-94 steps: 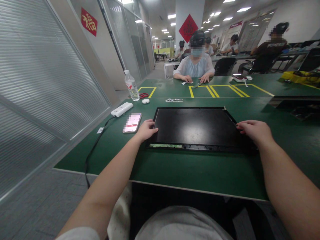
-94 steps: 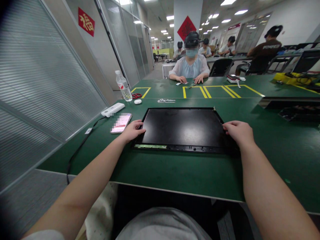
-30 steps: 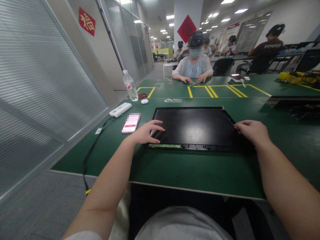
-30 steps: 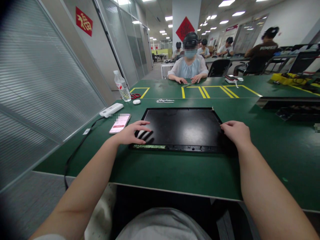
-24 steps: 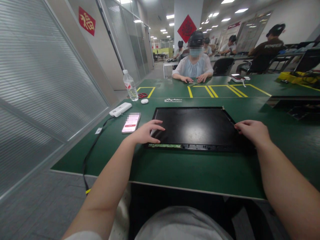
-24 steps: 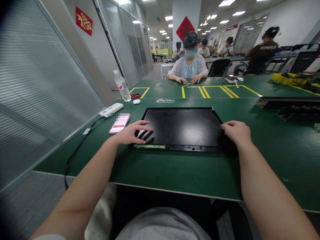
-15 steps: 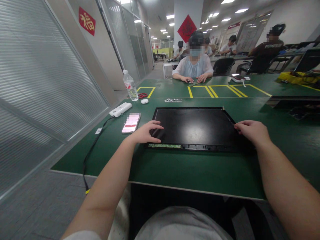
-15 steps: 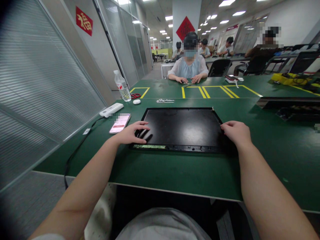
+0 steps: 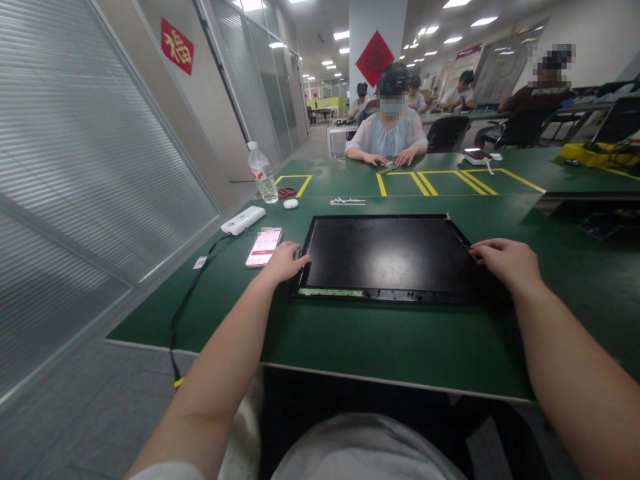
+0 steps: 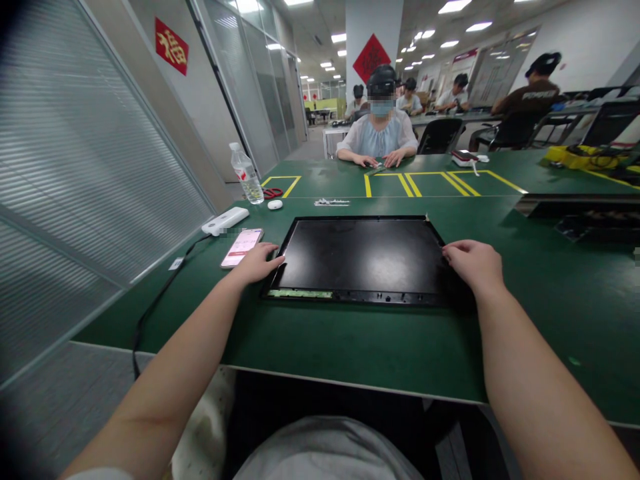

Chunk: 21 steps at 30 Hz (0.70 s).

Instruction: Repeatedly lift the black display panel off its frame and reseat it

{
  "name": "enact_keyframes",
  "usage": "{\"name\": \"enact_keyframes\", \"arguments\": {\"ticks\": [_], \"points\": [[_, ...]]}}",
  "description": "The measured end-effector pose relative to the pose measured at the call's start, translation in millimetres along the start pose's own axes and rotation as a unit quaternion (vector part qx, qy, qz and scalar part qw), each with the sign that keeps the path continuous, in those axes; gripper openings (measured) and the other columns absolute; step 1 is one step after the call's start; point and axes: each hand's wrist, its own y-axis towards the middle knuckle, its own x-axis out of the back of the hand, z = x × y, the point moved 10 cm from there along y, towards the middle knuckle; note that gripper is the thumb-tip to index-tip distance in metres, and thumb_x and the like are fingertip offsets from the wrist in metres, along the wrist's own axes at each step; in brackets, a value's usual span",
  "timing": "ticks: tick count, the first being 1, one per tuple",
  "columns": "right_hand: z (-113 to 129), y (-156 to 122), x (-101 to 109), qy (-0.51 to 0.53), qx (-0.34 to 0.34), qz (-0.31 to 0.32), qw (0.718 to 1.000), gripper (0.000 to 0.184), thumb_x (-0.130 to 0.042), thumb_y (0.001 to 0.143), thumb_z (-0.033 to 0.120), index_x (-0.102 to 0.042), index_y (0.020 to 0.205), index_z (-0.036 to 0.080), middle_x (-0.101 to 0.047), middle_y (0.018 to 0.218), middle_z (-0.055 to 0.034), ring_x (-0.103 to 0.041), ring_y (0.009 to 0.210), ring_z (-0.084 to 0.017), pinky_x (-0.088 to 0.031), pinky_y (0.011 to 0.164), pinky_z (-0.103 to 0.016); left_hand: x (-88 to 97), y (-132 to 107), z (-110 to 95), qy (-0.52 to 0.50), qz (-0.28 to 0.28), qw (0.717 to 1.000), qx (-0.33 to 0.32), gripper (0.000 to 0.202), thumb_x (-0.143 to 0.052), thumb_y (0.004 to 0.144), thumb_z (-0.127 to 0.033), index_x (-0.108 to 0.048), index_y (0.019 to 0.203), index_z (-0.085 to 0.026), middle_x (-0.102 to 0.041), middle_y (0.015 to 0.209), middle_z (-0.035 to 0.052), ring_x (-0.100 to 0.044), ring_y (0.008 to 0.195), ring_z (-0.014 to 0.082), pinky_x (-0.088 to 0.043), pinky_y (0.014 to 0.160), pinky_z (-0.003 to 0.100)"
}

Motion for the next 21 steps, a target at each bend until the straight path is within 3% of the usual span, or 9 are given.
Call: {"name": "enact_keyframes", "arguments": {"ticks": [3, 7, 15, 21], "points": [[-3, -4, 4, -0.001, -0.051, -0.006, 0.999, 0.029, -0.059, 0.069, 0.035, -0.080, 0.087, 0.024, -0.075, 0.084, -0.0057, -0.066, 0.081, -0.024, -0.050, 0.078, -0.036, -3.9, 2, 0, 0.006, 0.013, 1.000, -0.012, 0.048, -0.057, 0.088, -0.043, -0.072, 0.122, -0.013, -0.065, 0.136, 0.0194, -0.055, 0.133, 0.0362, -0.040, 0.115, 0.048], [-1, -3, 4, -0.016, -0.036, -0.018, 0.999, 0.030, -0.061, 0.069, 0.035, -0.080, 0.090, 0.025, -0.075, 0.087, -0.0064, -0.064, 0.081, -0.025, -0.048, 0.074, -0.036, -4.4, 2, 2, 0.000, 0.010, 1.000, -0.015, 0.045, -0.058, 0.087, -0.040, -0.074, 0.120, -0.014, -0.065, 0.136, 0.0186, -0.055, 0.134, 0.0363, -0.040, 0.116, 0.049], [11, -5, -10, -0.044, 0.002, 0.029, 0.999, 0.033, -0.062, 0.072, 0.035, -0.080, 0.096, 0.023, -0.073, 0.085, -0.0065, -0.062, 0.078, -0.022, -0.047, 0.074, -0.033, -5.6, 4, 0, 0.000, 0.014, 1.000, -0.023, 0.038, -0.056, 0.086, -0.032, -0.078, 0.113, -0.018, -0.067, 0.133, 0.0139, -0.057, 0.132, 0.0332, -0.040, 0.116, 0.043], [15, -8, -6, -0.045, 0.004, 0.020, 0.999, 0.028, -0.062, 0.071, 0.034, -0.081, 0.090, 0.024, -0.074, 0.084, -0.0064, -0.062, 0.074, -0.021, -0.047, 0.072, -0.033, 2.2, 3, -6, -0.071, -0.009, 0.997, -0.016, 0.030, -0.060, 0.079, -0.025, -0.081, 0.099, -0.022, -0.075, 0.121, 0.0093, -0.060, 0.128, 0.0331, -0.043, 0.113, 0.041]]}}
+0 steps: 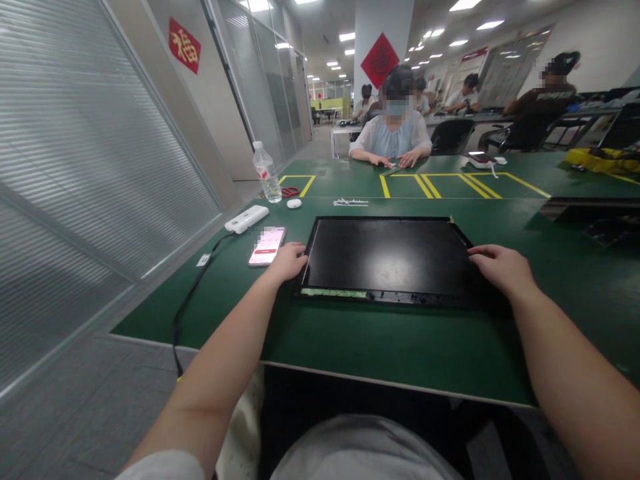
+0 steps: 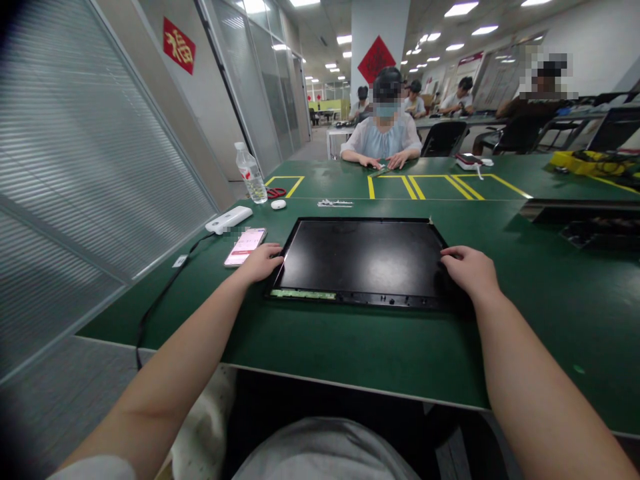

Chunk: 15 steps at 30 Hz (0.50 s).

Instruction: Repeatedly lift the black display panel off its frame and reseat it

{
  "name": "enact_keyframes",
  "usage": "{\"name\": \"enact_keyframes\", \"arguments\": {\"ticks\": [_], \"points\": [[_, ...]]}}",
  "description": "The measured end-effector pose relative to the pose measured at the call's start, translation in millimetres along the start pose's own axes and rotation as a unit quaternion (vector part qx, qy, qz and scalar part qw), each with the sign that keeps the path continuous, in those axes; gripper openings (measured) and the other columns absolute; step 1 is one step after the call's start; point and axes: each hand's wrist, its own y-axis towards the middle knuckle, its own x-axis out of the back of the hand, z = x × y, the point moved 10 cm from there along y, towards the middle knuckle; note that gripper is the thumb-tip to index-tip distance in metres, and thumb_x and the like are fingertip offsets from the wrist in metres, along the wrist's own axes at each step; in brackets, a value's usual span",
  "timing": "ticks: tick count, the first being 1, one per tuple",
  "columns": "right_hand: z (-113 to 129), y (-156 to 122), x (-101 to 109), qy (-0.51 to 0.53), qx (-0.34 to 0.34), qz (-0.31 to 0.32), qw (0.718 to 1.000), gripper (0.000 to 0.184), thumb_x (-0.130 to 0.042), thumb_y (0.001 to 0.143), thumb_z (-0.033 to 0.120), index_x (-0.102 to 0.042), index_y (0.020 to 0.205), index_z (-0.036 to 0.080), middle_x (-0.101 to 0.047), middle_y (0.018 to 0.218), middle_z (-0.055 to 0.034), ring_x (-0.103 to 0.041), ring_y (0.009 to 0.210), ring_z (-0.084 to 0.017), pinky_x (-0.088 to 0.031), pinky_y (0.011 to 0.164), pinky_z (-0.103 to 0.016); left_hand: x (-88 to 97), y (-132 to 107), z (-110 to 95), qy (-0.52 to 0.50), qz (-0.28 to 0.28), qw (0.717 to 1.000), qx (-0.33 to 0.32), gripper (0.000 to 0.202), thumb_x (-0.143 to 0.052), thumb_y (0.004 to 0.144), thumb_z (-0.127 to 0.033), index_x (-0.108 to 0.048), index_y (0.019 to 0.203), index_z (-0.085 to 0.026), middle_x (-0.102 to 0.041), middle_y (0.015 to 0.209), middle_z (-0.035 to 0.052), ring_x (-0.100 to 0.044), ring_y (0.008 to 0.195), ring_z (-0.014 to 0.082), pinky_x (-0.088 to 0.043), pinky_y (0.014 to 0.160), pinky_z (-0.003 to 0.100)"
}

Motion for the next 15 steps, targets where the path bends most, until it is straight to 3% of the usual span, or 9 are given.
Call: {"name": "enact_keyframes", "arguments": {"ticks": [4, 8, 12, 15], "points": [[-2, 0, -2, -0.001, -0.007, 0.004, 1.000, 0.027, -0.062, 0.071, 0.034, -0.081, 0.089, 0.025, -0.073, 0.083, -0.0058, -0.062, 0.074, -0.022, -0.048, 0.071, -0.033, 9.4, -7, -3, -0.115, -0.023, 0.992, 0.053, 0.028, -0.059, 0.079, -0.022, -0.082, 0.094, -0.024, -0.080, 0.103, 0.0052, -0.070, 0.106, 0.0331, -0.053, 0.099, 0.041], [-5, 2, -4, -0.008, -0.003, 0.008, 1.000, 0.029, -0.061, 0.072, 0.034, -0.081, 0.091, 0.024, -0.072, 0.081, -0.0059, -0.061, 0.073, -0.022, -0.047, 0.071, -0.033, 13.5, -15, 1, -0.235, -0.061, 0.963, 0.119, 0.024, -0.062, 0.078, -0.020, -0.082, 0.090, -0.024, -0.080, 0.091, 0.0014, -0.073, 0.094, 0.0284, -0.057, 0.085, 0.033], [-5, 5, -6, -0.016, 0.013, 0.008, 1.000, 0.030, -0.060, 0.072, 0.035, -0.081, 0.091, 0.025, -0.072, 0.081, -0.0058, -0.061, 0.073, -0.022, -0.047, 0.071, -0.033, 0.9, -21, 5, -0.382, -0.053, 0.902, 0.194, 0.025, -0.066, 0.076, -0.017, -0.081, 0.096, -0.021, -0.077, 0.076, 0.0023, -0.071, 0.068, 0.0219, -0.057, 0.063, 0.028], [-6, 6, -7, -0.021, 0.007, 0.013, 1.000, 0.030, -0.059, 0.072, 0.036, -0.081, 0.091, 0.025, -0.073, 0.083, -0.0058, -0.062, 0.075, -0.022, -0.047, 0.072, -0.034, -5.7, -24, 1, -0.457, -0.045, 0.858, 0.230, 0.029, -0.068, 0.076, -0.012, -0.080, 0.102, -0.017, -0.074, 0.069, 0.0031, -0.067, 0.055, 0.0180, -0.056, 0.058, 0.028]]}}
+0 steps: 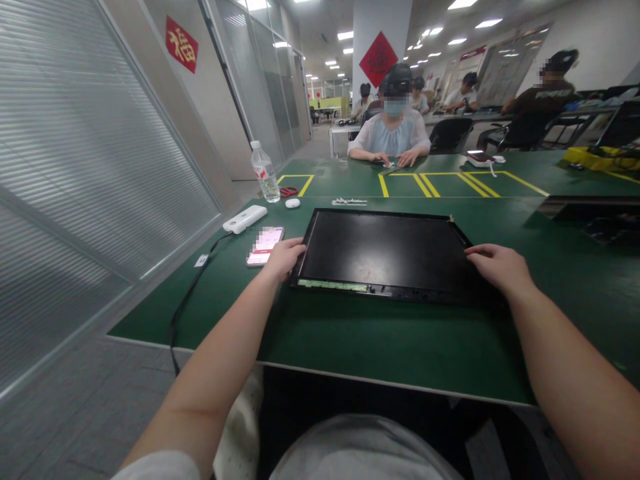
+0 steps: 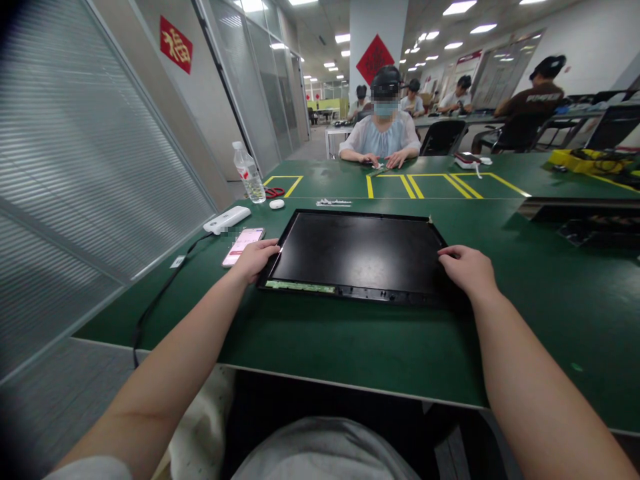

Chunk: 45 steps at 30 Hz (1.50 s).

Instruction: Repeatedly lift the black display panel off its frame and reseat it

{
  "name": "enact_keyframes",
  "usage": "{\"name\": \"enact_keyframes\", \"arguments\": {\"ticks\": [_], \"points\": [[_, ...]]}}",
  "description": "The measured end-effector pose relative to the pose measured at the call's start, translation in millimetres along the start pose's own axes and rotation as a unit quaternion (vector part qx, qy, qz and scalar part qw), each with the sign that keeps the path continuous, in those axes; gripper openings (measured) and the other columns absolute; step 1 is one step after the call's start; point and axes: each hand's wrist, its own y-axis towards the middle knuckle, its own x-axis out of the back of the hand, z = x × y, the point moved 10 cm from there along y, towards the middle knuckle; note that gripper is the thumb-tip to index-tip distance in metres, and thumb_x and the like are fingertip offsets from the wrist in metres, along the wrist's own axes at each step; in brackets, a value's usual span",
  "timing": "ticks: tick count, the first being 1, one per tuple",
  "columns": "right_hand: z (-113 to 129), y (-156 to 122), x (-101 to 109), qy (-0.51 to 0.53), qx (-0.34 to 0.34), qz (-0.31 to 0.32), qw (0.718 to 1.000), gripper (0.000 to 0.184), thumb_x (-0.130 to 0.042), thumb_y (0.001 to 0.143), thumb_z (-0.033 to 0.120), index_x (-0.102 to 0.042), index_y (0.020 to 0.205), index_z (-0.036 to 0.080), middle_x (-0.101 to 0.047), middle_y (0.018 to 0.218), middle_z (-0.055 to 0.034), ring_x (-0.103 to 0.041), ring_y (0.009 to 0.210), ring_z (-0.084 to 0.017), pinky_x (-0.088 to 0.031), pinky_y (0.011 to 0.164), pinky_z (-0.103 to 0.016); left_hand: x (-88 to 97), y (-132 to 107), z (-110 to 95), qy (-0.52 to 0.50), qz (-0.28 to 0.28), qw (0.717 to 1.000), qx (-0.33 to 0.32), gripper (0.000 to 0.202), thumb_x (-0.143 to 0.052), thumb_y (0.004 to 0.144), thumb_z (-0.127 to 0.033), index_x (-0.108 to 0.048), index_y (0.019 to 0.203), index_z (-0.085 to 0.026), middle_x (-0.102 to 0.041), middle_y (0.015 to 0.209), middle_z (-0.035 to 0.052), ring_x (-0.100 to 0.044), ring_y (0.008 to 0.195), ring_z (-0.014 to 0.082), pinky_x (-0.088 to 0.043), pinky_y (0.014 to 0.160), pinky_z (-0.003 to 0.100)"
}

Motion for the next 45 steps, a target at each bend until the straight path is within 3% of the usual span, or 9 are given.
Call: {"name": "enact_keyframes", "arguments": {"ticks": [8, 17, 23, 35, 40, 45], "points": [[0, 0, -1, -0.003, -0.002, 0.003, 1.000, 0.031, -0.060, 0.073, 0.036, -0.081, 0.093, 0.026, -0.073, 0.086, -0.0061, -0.062, 0.079, -0.023, -0.047, 0.073, -0.033, -0.7, 2, 7, -0.074, -0.021, 0.996, 0.046, 0.036, -0.064, 0.077, -0.003, -0.074, 0.111, -0.012, -0.074, 0.067, 0.0037, -0.064, 0.047, 0.0143, -0.054, 0.050, 0.024], [-2, 5, -10, -0.030, 0.031, 0.012, 0.999, 0.035, -0.059, 0.073, 0.039, -0.081, 0.096, 0.027, -0.074, 0.092, -0.0062, -0.063, 0.081, -0.024, -0.049, 0.074, -0.035, -15.1, 7, 17, -0.164, 0.051, 0.980, 0.098, 0.053, -0.068, 0.079, -0.006, -0.061, 0.132, -0.012, -0.077, 0.078, 0.0057, -0.069, 0.051, 0.0167, -0.057, 0.050, 0.026], [2, 3, -12, -0.044, 0.025, 0.040, 0.998, 0.038, -0.058, 0.075, 0.038, -0.081, 0.103, 0.026, -0.075, 0.096, -0.0074, -0.064, 0.085, -0.025, -0.049, 0.079, -0.035, -9.8, 7, 15, -0.166, 0.039, 0.982, 0.076, 0.079, -0.073, 0.080, -0.007, -0.044, 0.151, -0.025, -0.078, 0.091, 0.0051, -0.073, 0.060, 0.0176, -0.060, 0.056, 0.027], [4, 0, -11, -0.038, 0.019, 0.054, 0.998, 0.040, -0.058, 0.079, 0.037, -0.080, 0.110, 0.024, -0.074, 0.102, -0.0076, -0.063, 0.089, -0.024, -0.047, 0.079, -0.034, -15.1, 3, 14, -0.160, 0.063, 0.981, 0.086, 0.071, -0.079, 0.076, -0.004, -0.056, 0.141, -0.019, -0.078, 0.082, 0.0041, -0.071, 0.054, 0.0162, -0.058, 0.050, 0.025], [10, -5, -11, -0.048, 0.027, 0.069, 0.996, 0.041, -0.057, 0.082, 0.036, -0.079, 0.113, 0.021, -0.073, 0.105, -0.0098, -0.062, 0.090, -0.024, -0.046, 0.080, -0.034, -17.2, 2, 11, -0.160, 0.064, 0.982, 0.072, 0.046, -0.083, 0.073, -0.007, -0.072, 0.118, -0.011, -0.079, 0.081, 0.0084, -0.075, 0.064, 0.0195, -0.059, 0.056, 0.025], [14, -8, -7, -0.041, 0.032, 0.060, 0.997, 0.040, -0.058, 0.081, 0.035, -0.078, 0.113, 0.020, -0.073, 0.102, -0.0101, -0.062, 0.089, -0.024, -0.046, 0.080, -0.034, -8.5, 6, 13, -0.120, 0.012, 0.991, 0.066, 0.029, -0.070, 0.071, 0.000, -0.079, 0.095, -0.011, -0.075, 0.065, 0.0051, -0.072, 0.058, 0.0196, -0.057, 0.054, 0.026]]}}
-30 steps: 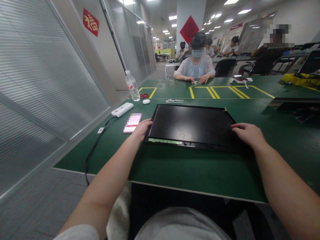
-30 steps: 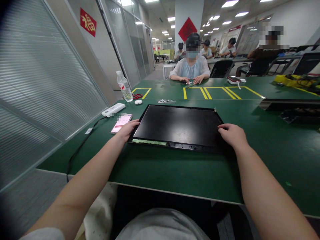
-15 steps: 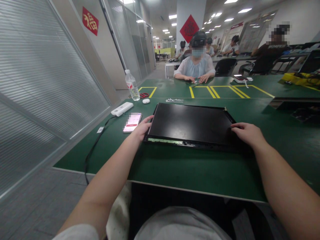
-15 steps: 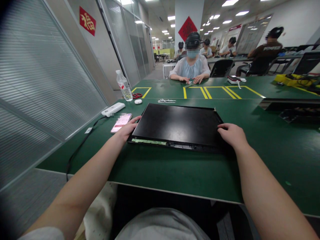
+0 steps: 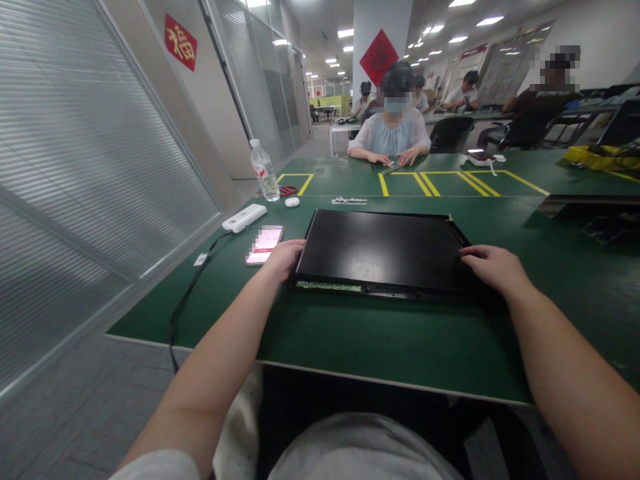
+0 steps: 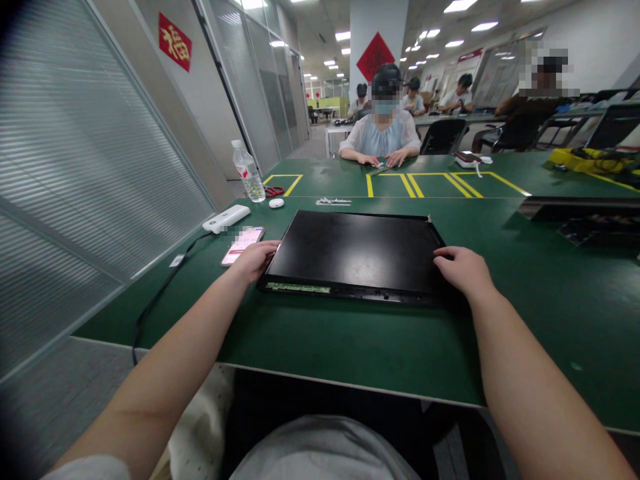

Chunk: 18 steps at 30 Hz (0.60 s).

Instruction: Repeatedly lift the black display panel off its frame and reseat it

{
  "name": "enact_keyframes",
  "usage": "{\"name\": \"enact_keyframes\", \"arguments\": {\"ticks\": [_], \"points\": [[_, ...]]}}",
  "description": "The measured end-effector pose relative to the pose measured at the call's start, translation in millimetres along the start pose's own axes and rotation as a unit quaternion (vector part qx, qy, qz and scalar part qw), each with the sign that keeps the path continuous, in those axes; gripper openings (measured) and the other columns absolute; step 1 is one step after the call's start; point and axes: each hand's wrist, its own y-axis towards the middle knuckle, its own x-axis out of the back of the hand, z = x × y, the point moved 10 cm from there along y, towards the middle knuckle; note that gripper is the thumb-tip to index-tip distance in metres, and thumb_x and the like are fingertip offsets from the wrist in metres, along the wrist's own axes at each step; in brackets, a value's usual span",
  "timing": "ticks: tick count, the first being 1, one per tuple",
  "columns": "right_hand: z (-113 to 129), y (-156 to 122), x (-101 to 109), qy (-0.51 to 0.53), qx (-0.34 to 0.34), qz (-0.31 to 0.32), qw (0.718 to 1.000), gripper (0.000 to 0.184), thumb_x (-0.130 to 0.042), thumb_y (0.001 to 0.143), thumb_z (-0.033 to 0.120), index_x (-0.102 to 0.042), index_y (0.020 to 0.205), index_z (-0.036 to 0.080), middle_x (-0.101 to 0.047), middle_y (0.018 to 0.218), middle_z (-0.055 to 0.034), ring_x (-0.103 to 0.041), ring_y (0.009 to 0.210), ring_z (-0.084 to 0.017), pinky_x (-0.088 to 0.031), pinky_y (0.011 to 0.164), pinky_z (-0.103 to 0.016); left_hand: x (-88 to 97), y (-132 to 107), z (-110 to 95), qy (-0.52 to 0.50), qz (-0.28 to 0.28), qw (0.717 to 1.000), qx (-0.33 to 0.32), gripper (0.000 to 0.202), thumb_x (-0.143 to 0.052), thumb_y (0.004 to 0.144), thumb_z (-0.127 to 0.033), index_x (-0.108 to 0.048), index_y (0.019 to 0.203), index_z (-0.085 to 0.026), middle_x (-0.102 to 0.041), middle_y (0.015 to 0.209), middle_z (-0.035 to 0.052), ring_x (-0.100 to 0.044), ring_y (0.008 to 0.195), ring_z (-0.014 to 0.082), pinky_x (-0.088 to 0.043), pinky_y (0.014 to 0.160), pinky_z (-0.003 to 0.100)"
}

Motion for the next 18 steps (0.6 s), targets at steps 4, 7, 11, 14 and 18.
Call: {"name": "enact_keyframes", "arguments": {"ticks": [4, 7, 11, 14, 18], "points": [[1, 0, 0, -0.001, -0.002, 0.003, 1.000, 0.039, -0.058, 0.082, 0.035, -0.078, 0.112, 0.021, -0.073, 0.102, -0.0093, -0.062, 0.090, -0.024, -0.046, 0.081, -0.034, 2.9, 1, -1, 0.022, -0.016, 1.000, -0.015, 0.012, -0.076, 0.070, -0.010, -0.078, 0.081, -0.012, -0.074, 0.064, 0.0061, -0.071, 0.060, 0.0208, -0.054, 0.053, 0.027], [1, 0, -1, 0.003, 0.001, 0.005, 1.000, 0.038, -0.058, 0.083, 0.036, -0.078, 0.111, 0.021, -0.073, 0.101, -0.0094, -0.062, 0.089, -0.024, -0.046, 0.081, -0.034, 7.6, 1, -4, 0.044, -0.028, 0.998, -0.038, 0.018, -0.085, 0.066, -0.021, -0.077, 0.081, -0.014, -0.075, 0.068, 0.0061, -0.072, 0.066, 0.0219, -0.057, 0.061, 0.030], [-2, 3, -2, 0.010, 0.010, -0.011, 1.000, 0.035, -0.060, 0.081, 0.036, -0.080, 0.107, 0.023, -0.073, 0.098, -0.0087, -0.063, 0.088, -0.024, -0.048, 0.081, -0.036, 12.7, 0, -9, 0.089, -0.035, 0.992, -0.076, 0.034, -0.093, 0.054, -0.025, -0.077, 0.082, -0.016, -0.077, 0.072, 0.0058, -0.074, 0.076, 0.0258, -0.058, 0.071, 0.035], [-5, 6, -2, 0.021, 0.019, -0.028, 0.999, 0.031, -0.062, 0.077, 0.035, -0.080, 0.101, 0.025, -0.072, 0.091, -0.0072, -0.064, 0.083, -0.024, -0.050, 0.077, -0.037, 10.7, 0, -14, 0.107, -0.023, 0.989, -0.098, 0.036, -0.095, 0.049, -0.026, -0.077, 0.079, -0.017, -0.078, 0.076, 0.0067, -0.075, 0.085, 0.0297, -0.059, 0.077, 0.039], [-7, 10, -5, 0.025, 0.024, -0.032, 0.999, 0.030, -0.063, 0.076, 0.036, -0.080, 0.099, 0.025, -0.073, 0.089, -0.0075, -0.065, 0.083, -0.026, -0.051, 0.078, -0.039, 8.3, 1, -13, 0.100, -0.008, 0.990, -0.094, 0.038, -0.095, 0.047, -0.025, -0.078, 0.080, -0.018, -0.080, 0.083, 0.0086, -0.074, 0.094, 0.0333, -0.058, 0.087, 0.045]]}}
